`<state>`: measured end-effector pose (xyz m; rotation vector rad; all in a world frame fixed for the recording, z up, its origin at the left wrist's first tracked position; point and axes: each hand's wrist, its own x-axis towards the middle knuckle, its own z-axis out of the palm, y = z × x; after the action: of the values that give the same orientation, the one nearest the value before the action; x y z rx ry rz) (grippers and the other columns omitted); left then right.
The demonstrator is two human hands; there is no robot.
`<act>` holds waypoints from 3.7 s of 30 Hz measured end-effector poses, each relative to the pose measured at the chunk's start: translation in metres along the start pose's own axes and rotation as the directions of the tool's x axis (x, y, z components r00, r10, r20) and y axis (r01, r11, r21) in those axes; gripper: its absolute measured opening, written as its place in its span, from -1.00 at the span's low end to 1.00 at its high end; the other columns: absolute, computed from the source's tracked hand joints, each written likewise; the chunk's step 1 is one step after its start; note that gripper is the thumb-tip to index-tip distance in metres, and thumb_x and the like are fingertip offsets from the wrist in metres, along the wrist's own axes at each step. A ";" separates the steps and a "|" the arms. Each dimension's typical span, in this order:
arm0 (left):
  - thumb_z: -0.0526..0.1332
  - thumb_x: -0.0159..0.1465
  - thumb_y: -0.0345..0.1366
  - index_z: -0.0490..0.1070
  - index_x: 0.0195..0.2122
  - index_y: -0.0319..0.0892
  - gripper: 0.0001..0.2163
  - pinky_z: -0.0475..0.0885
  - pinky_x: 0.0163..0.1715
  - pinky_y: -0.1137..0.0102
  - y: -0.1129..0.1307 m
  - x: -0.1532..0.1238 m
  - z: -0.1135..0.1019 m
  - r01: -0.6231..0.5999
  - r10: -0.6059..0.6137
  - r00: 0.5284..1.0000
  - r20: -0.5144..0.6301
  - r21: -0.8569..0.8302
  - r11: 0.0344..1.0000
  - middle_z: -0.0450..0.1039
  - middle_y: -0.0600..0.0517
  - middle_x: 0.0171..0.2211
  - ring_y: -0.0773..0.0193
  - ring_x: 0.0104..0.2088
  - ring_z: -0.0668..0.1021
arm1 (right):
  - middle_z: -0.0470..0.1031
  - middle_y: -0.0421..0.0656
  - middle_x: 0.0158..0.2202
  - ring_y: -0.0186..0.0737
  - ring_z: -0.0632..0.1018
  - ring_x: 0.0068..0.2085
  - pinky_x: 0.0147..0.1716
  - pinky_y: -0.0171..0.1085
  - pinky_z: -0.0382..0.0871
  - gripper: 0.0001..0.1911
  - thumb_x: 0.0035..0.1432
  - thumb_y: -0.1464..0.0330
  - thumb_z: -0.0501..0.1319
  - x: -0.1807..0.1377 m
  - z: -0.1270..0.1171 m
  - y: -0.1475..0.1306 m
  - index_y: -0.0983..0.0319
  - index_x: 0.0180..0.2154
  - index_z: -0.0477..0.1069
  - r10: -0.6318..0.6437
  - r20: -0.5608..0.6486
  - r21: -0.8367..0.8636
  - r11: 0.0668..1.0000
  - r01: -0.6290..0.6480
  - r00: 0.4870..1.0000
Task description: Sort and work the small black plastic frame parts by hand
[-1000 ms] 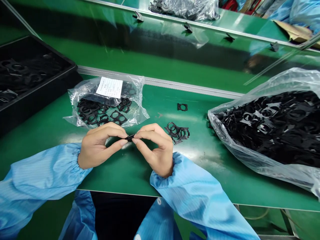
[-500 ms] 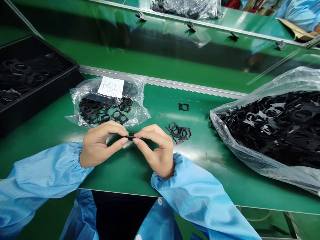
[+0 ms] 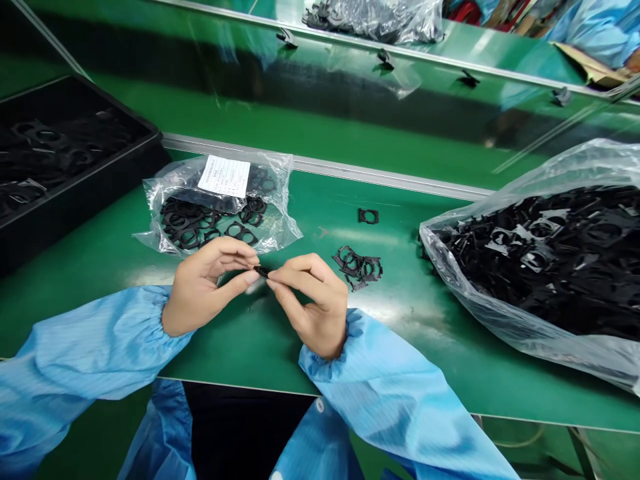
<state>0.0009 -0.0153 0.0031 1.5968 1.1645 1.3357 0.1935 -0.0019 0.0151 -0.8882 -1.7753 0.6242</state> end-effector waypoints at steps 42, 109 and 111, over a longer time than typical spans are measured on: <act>0.48 0.16 -0.05 0.67 -0.41 -0.20 -0.72 0.60 -0.43 0.42 0.000 0.017 -0.005 0.420 -0.387 0.906 0.168 -0.275 0.865 0.65 -0.04 -0.48 0.23 -0.45 0.66 | 0.50 -0.22 -0.55 -0.31 0.51 -0.49 -0.39 -0.28 0.52 -0.64 0.09 0.09 0.48 0.011 0.000 0.005 0.22 -0.51 0.56 0.550 0.286 0.397 0.677 -0.620 0.784; 0.47 0.20 -0.23 0.62 -0.31 -0.24 -0.83 0.58 -0.40 0.53 -0.001 0.013 -0.004 0.290 -0.284 0.957 0.067 -0.309 0.906 0.67 0.01 -0.43 0.32 -0.43 0.67 | 0.53 -0.20 -0.45 -0.29 0.49 -0.39 -0.28 -0.25 0.41 -0.70 0.09 0.15 0.49 0.011 0.000 0.014 0.22 -0.46 0.59 0.504 0.421 0.435 0.618 -0.655 0.754; 0.46 0.21 -0.24 0.62 -0.32 -0.23 -0.85 0.56 -0.41 0.55 -0.001 0.013 -0.004 0.286 -0.281 0.958 0.061 -0.283 0.915 0.65 0.03 -0.45 0.35 -0.43 0.65 | 0.50 -0.21 -0.43 -0.32 0.47 -0.40 -0.32 -0.27 0.38 -0.70 0.03 0.17 0.53 0.010 0.002 0.014 0.22 -0.48 0.57 0.534 0.367 0.444 0.619 -0.648 0.762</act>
<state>-0.0029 -0.0030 0.0070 1.1788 1.0839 1.2310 0.1934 0.0148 0.0097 -1.0191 -1.2983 1.6332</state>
